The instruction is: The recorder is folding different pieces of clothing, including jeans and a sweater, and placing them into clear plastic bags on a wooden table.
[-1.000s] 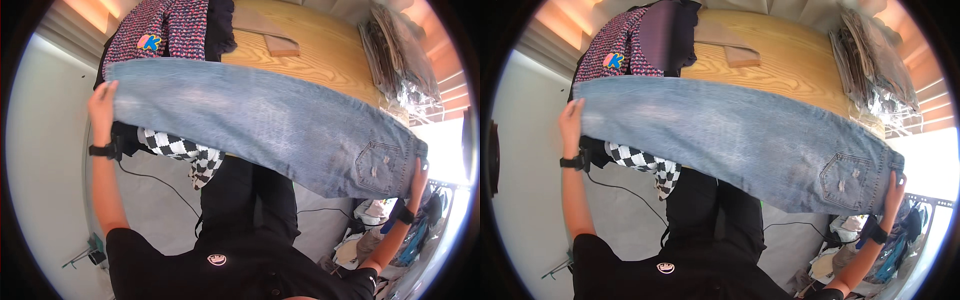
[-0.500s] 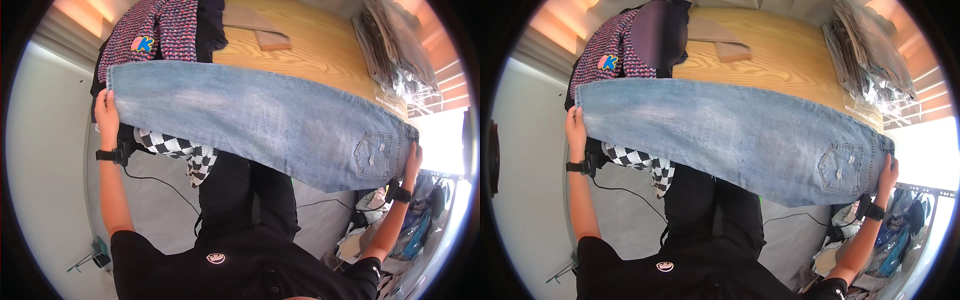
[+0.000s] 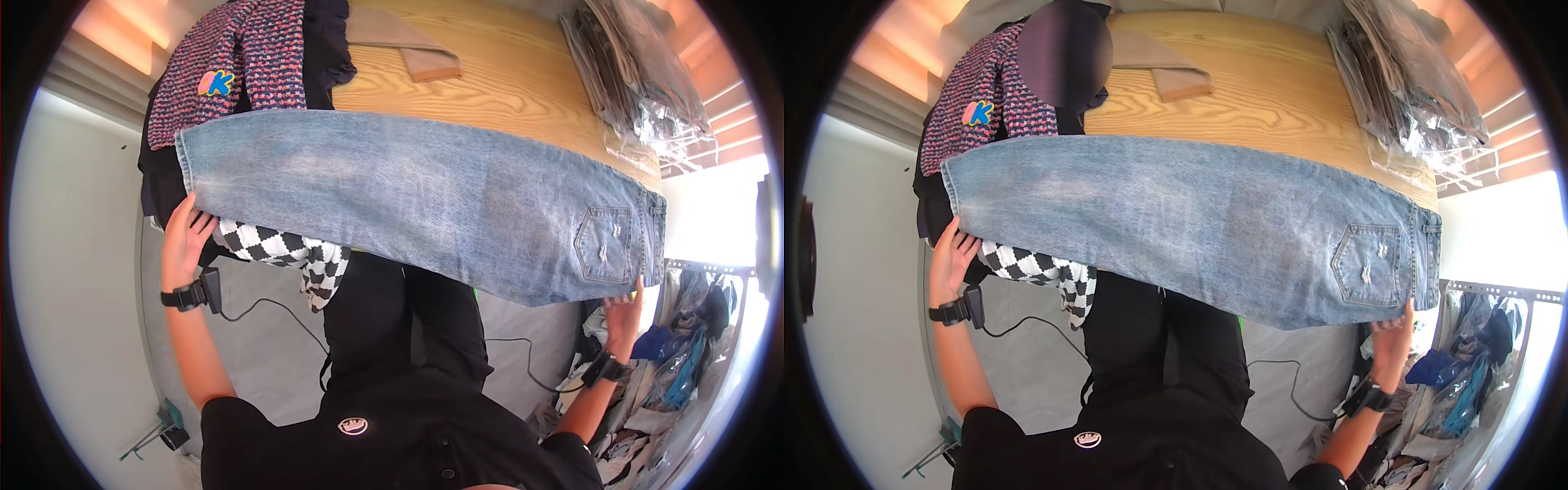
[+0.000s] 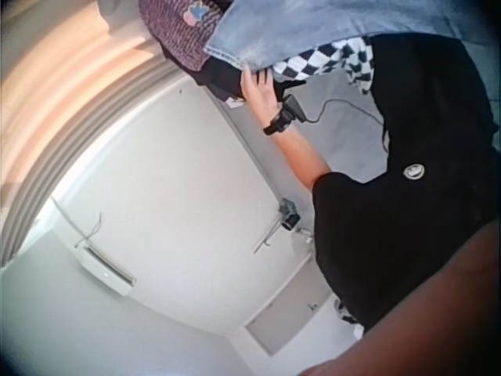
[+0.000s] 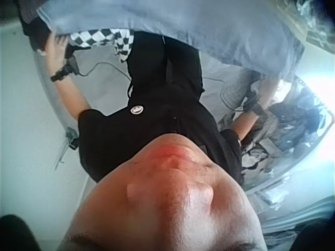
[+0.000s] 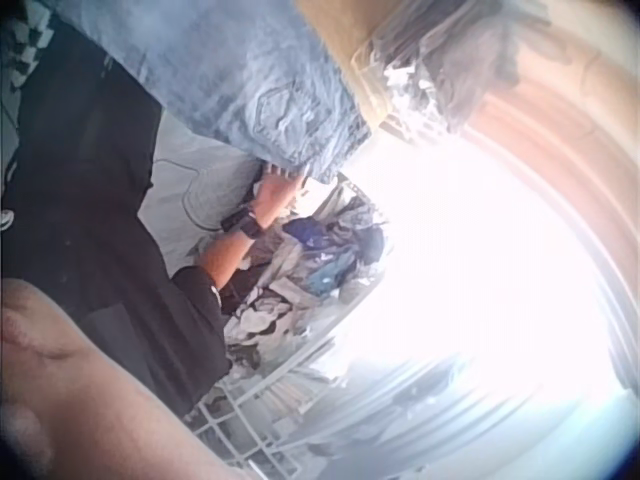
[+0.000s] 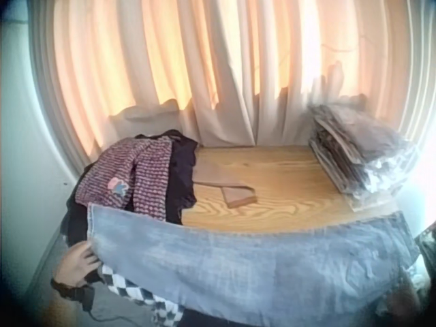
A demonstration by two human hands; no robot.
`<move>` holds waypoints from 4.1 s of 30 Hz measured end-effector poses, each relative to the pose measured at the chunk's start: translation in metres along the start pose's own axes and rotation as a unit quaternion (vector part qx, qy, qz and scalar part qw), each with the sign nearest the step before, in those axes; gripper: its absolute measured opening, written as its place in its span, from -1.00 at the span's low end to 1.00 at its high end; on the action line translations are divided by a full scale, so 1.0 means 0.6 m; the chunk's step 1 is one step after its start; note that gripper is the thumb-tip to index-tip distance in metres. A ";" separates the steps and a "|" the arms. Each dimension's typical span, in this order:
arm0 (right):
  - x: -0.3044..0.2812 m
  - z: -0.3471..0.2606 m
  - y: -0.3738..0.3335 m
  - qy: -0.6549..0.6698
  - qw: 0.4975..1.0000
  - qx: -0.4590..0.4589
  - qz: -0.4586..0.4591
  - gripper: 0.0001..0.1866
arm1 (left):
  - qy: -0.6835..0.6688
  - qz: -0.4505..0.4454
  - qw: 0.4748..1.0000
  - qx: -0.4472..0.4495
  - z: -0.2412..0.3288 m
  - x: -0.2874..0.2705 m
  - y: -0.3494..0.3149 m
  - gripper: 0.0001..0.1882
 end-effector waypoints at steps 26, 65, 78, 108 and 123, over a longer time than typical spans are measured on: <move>0.195 0.078 -0.154 0.103 0.969 0.067 -0.214 -0.75 | -0.249 -0.032 0.963 0.101 -0.075 0.086 -0.030 -0.61; 0.133 -0.003 -0.085 0.425 0.857 -0.054 -0.286 -0.55 | 0.477 -0.250 0.645 0.543 -0.172 0.681 -0.334 -0.35; 0.123 0.029 -0.035 0.392 0.899 -0.013 -0.193 -0.63 | 0.409 -0.299 0.696 0.508 -0.179 0.706 -0.340 -0.59; 0.202 -0.006 -0.245 -0.259 0.817 -0.019 -0.514 -0.65 | 0.321 -0.173 0.831 0.421 -0.016 0.407 -0.253 -0.65; 0.563 0.171 -0.470 0.144 0.782 0.153 -0.587 -0.36 | 0.358 -0.406 0.808 0.234 0.000 0.512 0.004 -0.58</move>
Point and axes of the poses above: each hand's wrist, its own y-axis towards the middle knuckle, its own x-axis out of the palm, z = x × y, the point moved 7 cm from there along y, towards the middle knuckle, and after that the axes turned 2 degrees about -y, right-handed, at the moved point
